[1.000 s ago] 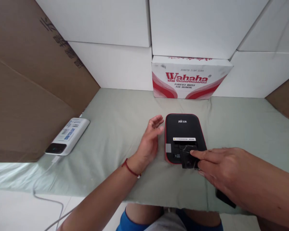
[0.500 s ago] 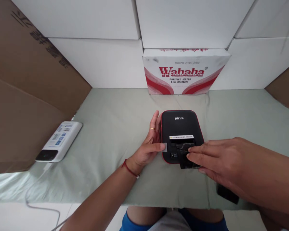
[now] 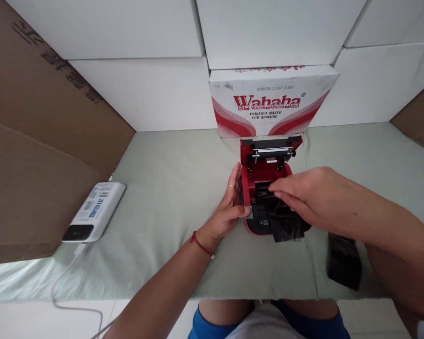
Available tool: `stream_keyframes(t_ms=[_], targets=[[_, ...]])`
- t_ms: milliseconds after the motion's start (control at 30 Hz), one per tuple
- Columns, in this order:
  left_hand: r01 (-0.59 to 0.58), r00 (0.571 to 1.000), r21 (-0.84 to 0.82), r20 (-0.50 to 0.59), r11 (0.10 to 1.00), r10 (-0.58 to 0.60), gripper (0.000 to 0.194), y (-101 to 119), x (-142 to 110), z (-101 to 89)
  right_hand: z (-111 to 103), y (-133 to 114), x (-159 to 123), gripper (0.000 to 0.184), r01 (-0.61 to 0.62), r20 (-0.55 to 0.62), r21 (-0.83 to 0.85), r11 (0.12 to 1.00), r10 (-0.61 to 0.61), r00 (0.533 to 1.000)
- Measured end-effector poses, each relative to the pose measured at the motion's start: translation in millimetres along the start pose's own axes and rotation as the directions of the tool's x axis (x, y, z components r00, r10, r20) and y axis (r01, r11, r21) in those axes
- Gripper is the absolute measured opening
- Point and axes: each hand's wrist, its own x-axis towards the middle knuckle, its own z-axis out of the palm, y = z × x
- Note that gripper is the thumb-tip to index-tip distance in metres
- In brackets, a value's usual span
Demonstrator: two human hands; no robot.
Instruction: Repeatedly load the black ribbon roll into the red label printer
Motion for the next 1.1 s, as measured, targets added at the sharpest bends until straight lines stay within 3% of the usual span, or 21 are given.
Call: stream_keyframes(t_ms=[100, 200, 333, 500, 567, 633, 700, 767, 833, 900, 1000, 1100], targets=[[0.036, 0.999, -0.027, 0.002, 0.999, -0.036, 0.119, -1.3, 1.0, -0.2, -4.0, -10.0, 34.9, 0.025, -0.102, 0.136, -0.143, 0.984, 0.122, 0.983], [0.048, 0.999, -0.011, -0.002, 0.999, -0.048, 0.122, -2.5, 2.4, -2.3, 3.6, -17.3, 60.9, 0.022, -0.088, 0.275, -0.221, 0.971, 0.148, 0.950], [0.038, 0.999, 0.029, -0.009, 0.999, -0.037, 0.121, -3.8, 4.5, -5.1, 9.7, -22.9, 66.5, 0.026, -0.077, 0.320, -0.229, 0.970, 0.150, 0.935], [0.020, 1.000, 0.000, -0.011, 1.000, -0.020, 0.116, -2.0, 5.0, -4.3, -15.6, -5.3, 10.4, 0.027, -0.077, 0.102, -0.052, 0.996, 0.082, 0.991], [0.029, 1.000, -0.017, -0.009, 0.999, -0.029, 0.116, -1.7, 5.1, -4.4, -25.6, 17.5, -20.1, 0.038, -0.035, 0.012, 0.084, 0.996, 0.034, 0.999], [0.036, 0.999, -0.016, -0.008, 0.999, -0.036, 0.115, -2.2, 5.6, -5.2, -25.9, 47.3, -44.0, 0.048, -0.066, -0.044, 0.168, 0.984, 0.074, 0.996], [0.028, 1.000, 0.005, -0.004, 1.000, -0.028, 0.116, -3.0, 6.3, -6.4, -13.7, 76.9, -56.5, 0.053, -0.160, -0.035, 0.222, 0.962, 0.171, 0.985], [0.019, 1.000, 0.024, 0.004, 1.000, -0.019, 0.116, -3.0, 7.1, -7.2, 7.5, 97.2, -57.9, 0.052, -0.226, 0.086, 0.276, 0.934, 0.210, 0.974], [0.027, 1.000, 0.029, 0.009, 0.999, -0.027, 0.116, -1.8, 7.4, -7.3, 30.6, 102.9, -53.6, 0.050, -0.240, 0.153, 0.329, 0.913, 0.199, 0.968], [0.045, 0.999, 0.023, 0.005, 0.999, -0.045, 0.115, 0.2, 7.3, -6.8, 48.3, 96.8, -51.3, 0.053, -0.245, 0.074, 0.362, 0.899, 0.235, 0.969], [0.043, 0.999, 0.015, -0.008, 0.999, -0.043, 0.113, 2.7, 6.4, -5.8, 60.0, 83.2, -64.1, 0.053, -0.332, -0.152, 0.376, 0.865, 0.411, 0.899], [0.043, 0.999, -0.002, -0.006, 0.999, -0.043, 0.111, 2.8, 5.6, -5.7, 62.7, 83.1, -93.9, 0.048, -0.459, -0.230, 0.387, 0.799, 0.566, 0.792]])
